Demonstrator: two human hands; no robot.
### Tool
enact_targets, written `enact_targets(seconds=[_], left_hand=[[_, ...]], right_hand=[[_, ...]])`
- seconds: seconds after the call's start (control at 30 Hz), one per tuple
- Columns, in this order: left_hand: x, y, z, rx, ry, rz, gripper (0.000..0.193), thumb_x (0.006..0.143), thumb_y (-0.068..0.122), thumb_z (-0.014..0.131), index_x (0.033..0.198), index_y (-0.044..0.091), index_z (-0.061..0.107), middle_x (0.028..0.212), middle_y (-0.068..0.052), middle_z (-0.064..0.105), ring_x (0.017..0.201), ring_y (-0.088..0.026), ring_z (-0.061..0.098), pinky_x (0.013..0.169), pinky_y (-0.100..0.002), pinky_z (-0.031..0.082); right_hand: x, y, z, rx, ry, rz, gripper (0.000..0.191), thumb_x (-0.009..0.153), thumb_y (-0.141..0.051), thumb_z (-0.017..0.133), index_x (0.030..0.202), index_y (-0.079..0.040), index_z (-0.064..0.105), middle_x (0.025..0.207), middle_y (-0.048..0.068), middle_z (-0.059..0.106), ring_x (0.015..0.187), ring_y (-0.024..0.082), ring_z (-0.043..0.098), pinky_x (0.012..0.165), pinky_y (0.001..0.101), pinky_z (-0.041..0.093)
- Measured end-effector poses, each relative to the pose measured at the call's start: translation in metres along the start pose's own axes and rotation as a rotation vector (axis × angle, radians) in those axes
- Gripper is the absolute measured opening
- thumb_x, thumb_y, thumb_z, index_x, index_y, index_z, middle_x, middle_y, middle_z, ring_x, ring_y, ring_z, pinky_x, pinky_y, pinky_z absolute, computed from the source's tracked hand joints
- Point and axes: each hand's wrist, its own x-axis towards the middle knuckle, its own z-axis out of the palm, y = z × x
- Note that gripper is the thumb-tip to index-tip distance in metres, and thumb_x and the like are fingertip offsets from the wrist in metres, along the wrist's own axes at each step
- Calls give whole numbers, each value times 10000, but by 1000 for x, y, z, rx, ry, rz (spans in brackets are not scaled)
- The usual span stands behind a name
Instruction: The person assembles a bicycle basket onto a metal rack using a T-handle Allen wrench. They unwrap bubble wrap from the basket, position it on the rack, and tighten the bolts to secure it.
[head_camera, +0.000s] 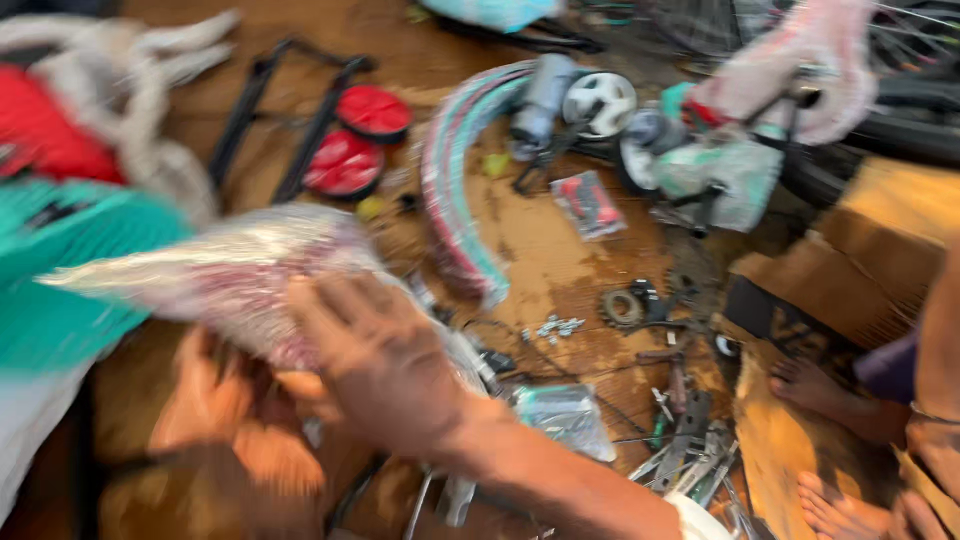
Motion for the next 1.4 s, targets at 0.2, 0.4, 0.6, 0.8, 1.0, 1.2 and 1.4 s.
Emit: enact_targets(seconds=[0.2,0.4,0.6,0.8,1.0,1.2,1.4], left_hand=[[19,-25,-64,405,366,-435,886,784,485,806,1443,4,462,1383,-154,562,1244,-255,546,1011,-398,457],[33,-41,-109,271,372,-578,1116,694,559,817,1516,-22,334,1477,-186,478,1357,-334,502,1090,-491,459],[37,-17,-112,287,34,-372,855,743,449,754,1448,36,502,1284,-136,608,1178,-263,595,988,-460,496],[58,30,-87,-11,-141,-321,611,827,225,733,1363,-28,585,1165,-130,669,1039,-235,643,932,-401,538],[44,71,-56,116,-300,-318,601,828,215,730,1371,57,527,1192,-59,675,1069,-148,645,950,-322,546],[40,67,-31,388,-47,-306,421,930,329,649,1202,9,681,1022,-59,707,887,-133,614,768,-319,537],[33,61,-24,509,143,-159,405,1001,377,587,1149,12,679,976,-66,692,860,-131,600,778,-301,507]], right_hand=[[-63,20,18,391,-460,56,264,833,-51,735,1094,-85,734,1024,72,748,1014,255,708,881,366,561],[-53,77,57,203,-196,742,344,971,-299,634,1172,-39,732,999,107,773,939,214,695,847,356,541],[-28,98,93,777,-188,851,663,1044,-430,560,1526,-21,358,1480,165,500,1338,199,504,1169,356,376],[-13,54,38,753,-182,602,701,988,-395,606,1547,-37,380,1437,133,570,1282,194,554,1105,354,432],[-25,25,26,724,-7,762,574,1025,-304,627,1495,14,544,1241,148,661,1081,190,594,970,358,478],[-30,11,25,631,132,460,533,1007,-327,644,1433,-60,467,1354,79,608,1197,123,609,1007,264,510],[-16,-12,16,75,153,425,333,891,-250,798,1119,-24,710,1288,108,607,910,156,714,761,279,632]])
